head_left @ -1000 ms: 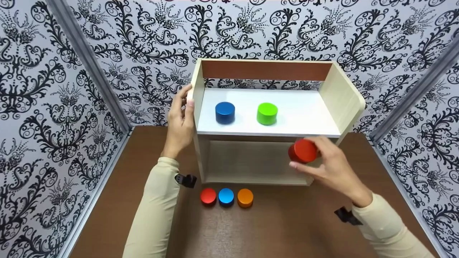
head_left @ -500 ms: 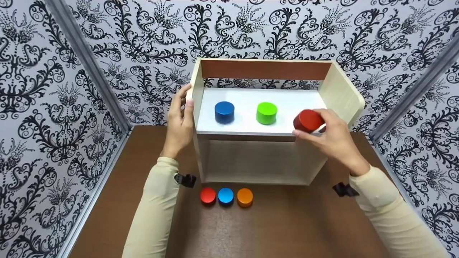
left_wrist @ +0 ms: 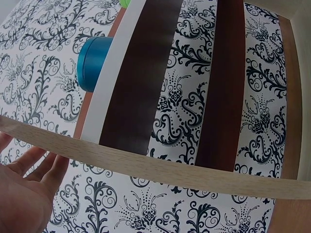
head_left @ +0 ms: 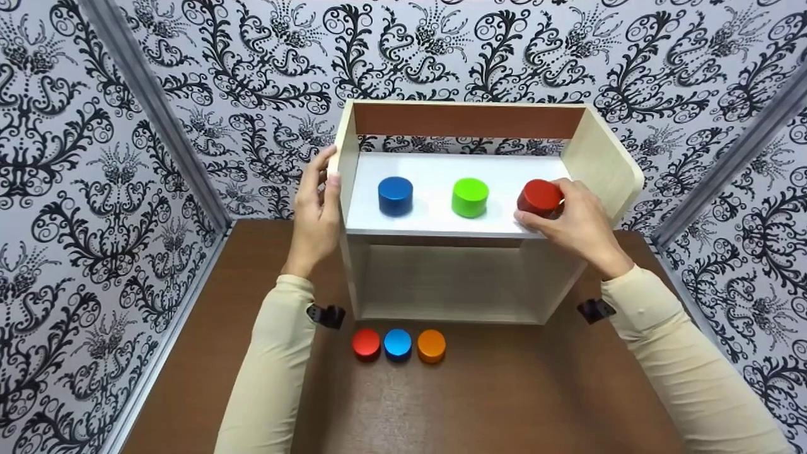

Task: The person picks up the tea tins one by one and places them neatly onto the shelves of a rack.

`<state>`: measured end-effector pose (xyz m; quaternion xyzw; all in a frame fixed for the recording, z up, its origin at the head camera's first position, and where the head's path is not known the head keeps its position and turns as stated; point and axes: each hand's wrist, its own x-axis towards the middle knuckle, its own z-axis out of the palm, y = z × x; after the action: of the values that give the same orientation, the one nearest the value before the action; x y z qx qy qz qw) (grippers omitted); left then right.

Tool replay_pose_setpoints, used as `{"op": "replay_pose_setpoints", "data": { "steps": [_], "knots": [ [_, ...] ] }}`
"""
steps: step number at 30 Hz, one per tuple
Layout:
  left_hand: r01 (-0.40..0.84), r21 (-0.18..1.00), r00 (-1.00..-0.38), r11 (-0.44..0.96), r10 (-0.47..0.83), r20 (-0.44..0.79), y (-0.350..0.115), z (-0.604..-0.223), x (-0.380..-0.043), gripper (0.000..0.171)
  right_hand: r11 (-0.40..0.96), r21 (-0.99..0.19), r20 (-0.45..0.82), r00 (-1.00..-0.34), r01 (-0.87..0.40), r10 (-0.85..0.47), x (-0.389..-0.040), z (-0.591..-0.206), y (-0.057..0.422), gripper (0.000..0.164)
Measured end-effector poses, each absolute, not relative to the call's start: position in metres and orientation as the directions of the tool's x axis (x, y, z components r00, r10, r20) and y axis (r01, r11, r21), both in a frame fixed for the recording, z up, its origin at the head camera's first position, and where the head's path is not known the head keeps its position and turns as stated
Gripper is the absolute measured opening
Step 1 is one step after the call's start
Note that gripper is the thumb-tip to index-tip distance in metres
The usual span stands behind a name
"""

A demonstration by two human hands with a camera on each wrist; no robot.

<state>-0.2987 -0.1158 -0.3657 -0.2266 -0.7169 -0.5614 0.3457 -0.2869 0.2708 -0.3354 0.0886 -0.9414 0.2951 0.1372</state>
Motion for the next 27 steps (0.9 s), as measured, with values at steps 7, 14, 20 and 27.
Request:
{"op": "replay_pose_setpoints", "data": {
  "steps": [7,14,20,27],
  "knots": [
    [0.710,0.654,-0.664,0.262,-0.063,0.745,-0.1164,-0.3656,-0.2987,0.039,0.831,-0.509,0.296,-0.952,-0.225,-0.076,-0.2916,-0.3379,0.2704,0.068],
    [0.698,0.667,-0.679,0.262,-0.056,0.732,-0.1164,-0.3647,-0.2977,0.040,0.847,-0.496,0.282,-0.958,-0.192,-0.052,-0.2928,-0.3383,0.2713,0.066],
    [0.694,0.669,-0.682,0.266,-0.056,0.729,-0.1161,-0.3648,-0.2976,0.040,0.859,-0.481,0.281,-0.959,-0.176,-0.040,-0.2936,-0.3376,0.2708,0.065],
    [0.695,0.673,-0.683,0.253,-0.058,0.728,-0.1158,-0.3650,-0.2979,0.040,0.869,-0.467,0.275,-0.961,-0.163,-0.032,-0.2944,-0.3368,0.2702,0.064]
  ]
}}
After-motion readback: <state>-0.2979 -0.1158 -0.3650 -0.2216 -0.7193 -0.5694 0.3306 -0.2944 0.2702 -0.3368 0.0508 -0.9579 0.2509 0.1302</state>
